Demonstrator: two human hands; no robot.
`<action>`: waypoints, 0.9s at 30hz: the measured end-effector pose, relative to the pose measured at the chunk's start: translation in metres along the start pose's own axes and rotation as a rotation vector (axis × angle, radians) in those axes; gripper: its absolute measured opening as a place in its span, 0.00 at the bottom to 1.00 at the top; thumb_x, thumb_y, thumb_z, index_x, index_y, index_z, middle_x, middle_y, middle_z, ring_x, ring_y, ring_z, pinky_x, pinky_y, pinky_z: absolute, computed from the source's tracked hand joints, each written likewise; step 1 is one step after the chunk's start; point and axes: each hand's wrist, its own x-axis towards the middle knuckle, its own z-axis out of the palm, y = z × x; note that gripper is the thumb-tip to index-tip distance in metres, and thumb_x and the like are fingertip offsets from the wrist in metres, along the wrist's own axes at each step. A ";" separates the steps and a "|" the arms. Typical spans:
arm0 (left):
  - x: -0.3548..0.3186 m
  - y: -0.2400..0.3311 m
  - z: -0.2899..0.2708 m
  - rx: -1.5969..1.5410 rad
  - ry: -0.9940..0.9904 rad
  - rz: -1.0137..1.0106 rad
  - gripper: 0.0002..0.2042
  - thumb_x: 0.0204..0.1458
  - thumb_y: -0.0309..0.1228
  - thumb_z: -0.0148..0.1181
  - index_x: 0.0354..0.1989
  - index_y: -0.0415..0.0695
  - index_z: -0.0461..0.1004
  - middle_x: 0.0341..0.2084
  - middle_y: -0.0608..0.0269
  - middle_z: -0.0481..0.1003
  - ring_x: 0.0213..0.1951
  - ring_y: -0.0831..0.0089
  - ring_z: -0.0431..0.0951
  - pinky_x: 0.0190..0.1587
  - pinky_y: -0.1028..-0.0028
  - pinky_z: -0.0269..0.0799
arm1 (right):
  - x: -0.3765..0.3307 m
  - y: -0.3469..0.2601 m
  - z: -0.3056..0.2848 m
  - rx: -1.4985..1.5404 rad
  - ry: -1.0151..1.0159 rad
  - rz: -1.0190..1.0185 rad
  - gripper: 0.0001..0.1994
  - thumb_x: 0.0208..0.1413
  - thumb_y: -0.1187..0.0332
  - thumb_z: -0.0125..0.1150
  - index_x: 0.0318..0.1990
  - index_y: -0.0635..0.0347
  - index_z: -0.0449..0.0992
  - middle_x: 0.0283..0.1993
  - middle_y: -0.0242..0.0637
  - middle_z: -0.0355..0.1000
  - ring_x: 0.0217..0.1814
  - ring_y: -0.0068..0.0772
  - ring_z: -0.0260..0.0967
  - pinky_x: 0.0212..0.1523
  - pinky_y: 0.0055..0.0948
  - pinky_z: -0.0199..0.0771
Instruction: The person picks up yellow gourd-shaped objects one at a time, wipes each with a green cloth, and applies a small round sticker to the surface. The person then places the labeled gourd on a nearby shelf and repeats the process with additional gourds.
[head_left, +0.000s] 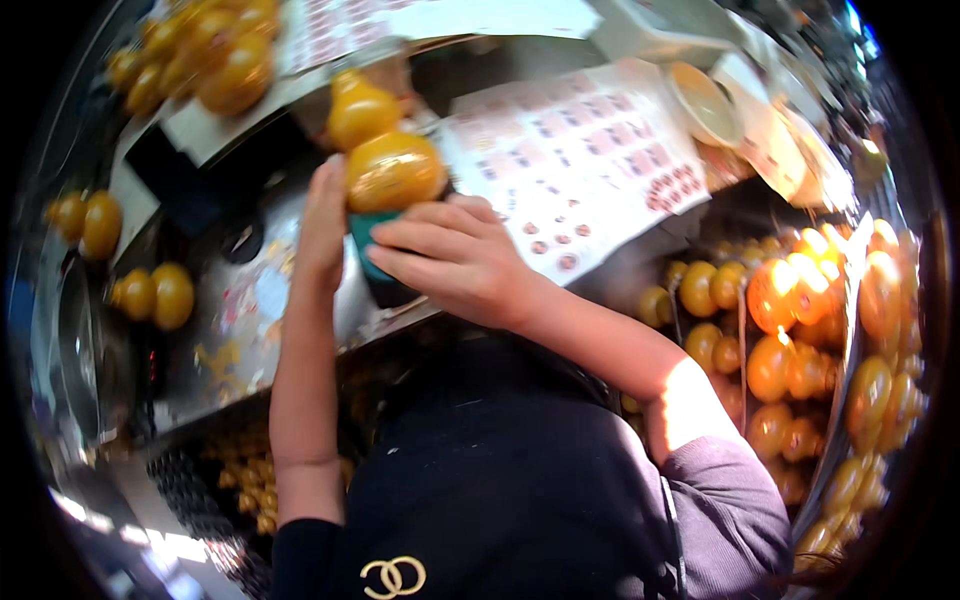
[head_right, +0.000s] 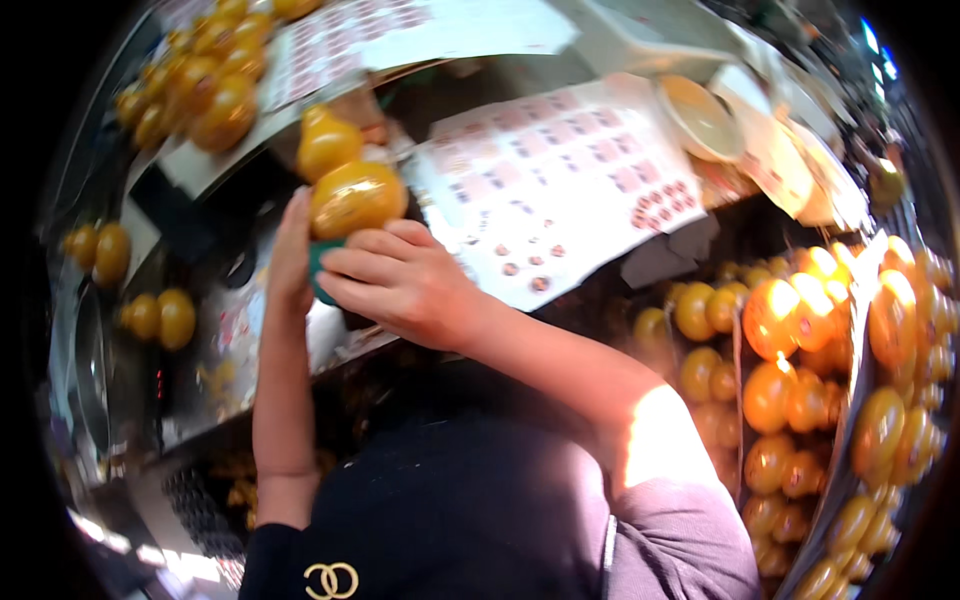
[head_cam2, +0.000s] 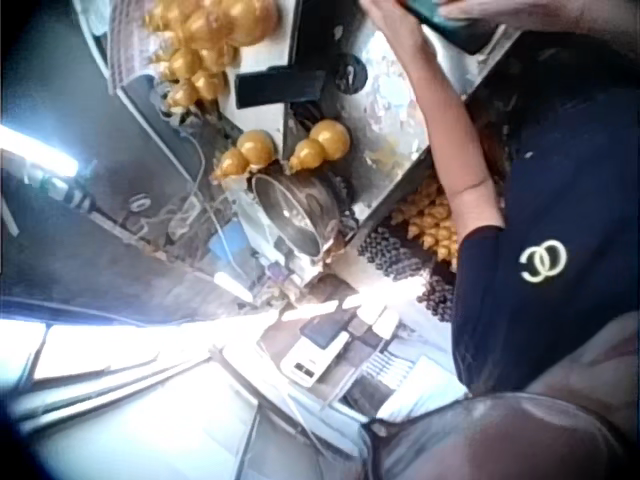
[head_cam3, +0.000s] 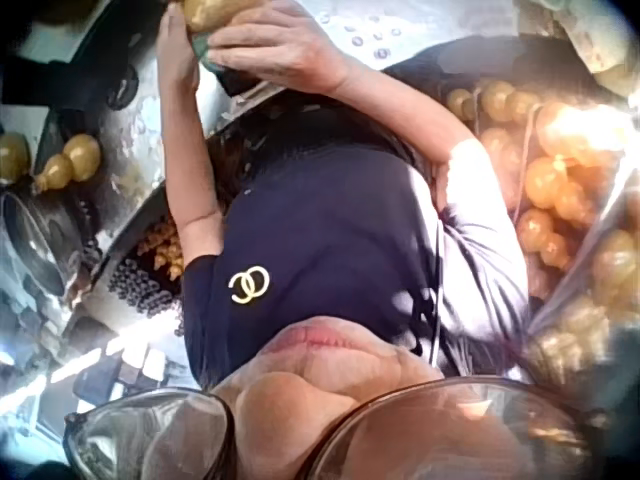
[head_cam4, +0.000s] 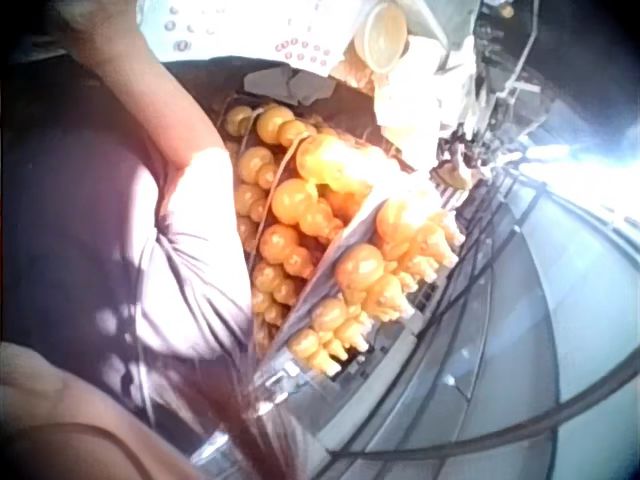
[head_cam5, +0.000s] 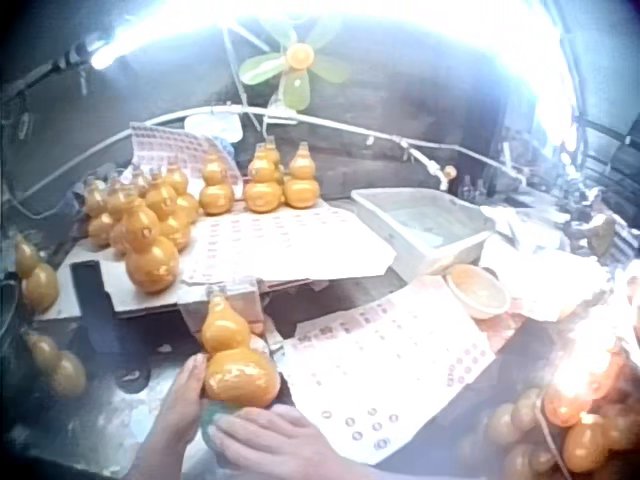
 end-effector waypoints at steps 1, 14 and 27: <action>0.002 0.001 -0.003 0.098 0.016 0.036 0.19 0.65 0.44 0.42 0.52 0.42 0.67 0.45 0.63 0.70 0.49 0.76 0.69 0.55 0.74 0.63 | -0.002 0.011 0.006 0.046 -0.013 0.002 0.14 0.38 0.77 0.63 0.37 0.54 0.78 0.40 0.29 0.75 0.42 0.29 0.72 0.41 0.28 0.66; -0.035 0.007 -0.034 0.021 0.046 0.101 0.22 0.66 0.37 0.41 0.64 0.40 0.55 0.57 0.50 0.65 0.61 0.64 0.64 0.66 0.67 0.55 | -0.134 0.001 -0.109 1.050 0.622 1.722 0.15 0.57 0.57 0.58 0.24 0.56 0.67 0.14 0.27 0.58 0.13 0.23 0.54 0.18 0.23 0.53; -0.042 0.008 -0.028 -0.049 0.055 0.077 0.20 0.64 0.32 0.45 0.63 0.39 0.57 0.55 0.50 0.66 0.58 0.65 0.67 0.62 0.68 0.61 | -0.156 -0.005 -0.082 0.974 0.578 1.922 0.12 0.53 0.60 0.66 0.36 0.57 0.75 0.30 0.28 0.70 0.29 0.18 0.65 0.31 0.21 0.67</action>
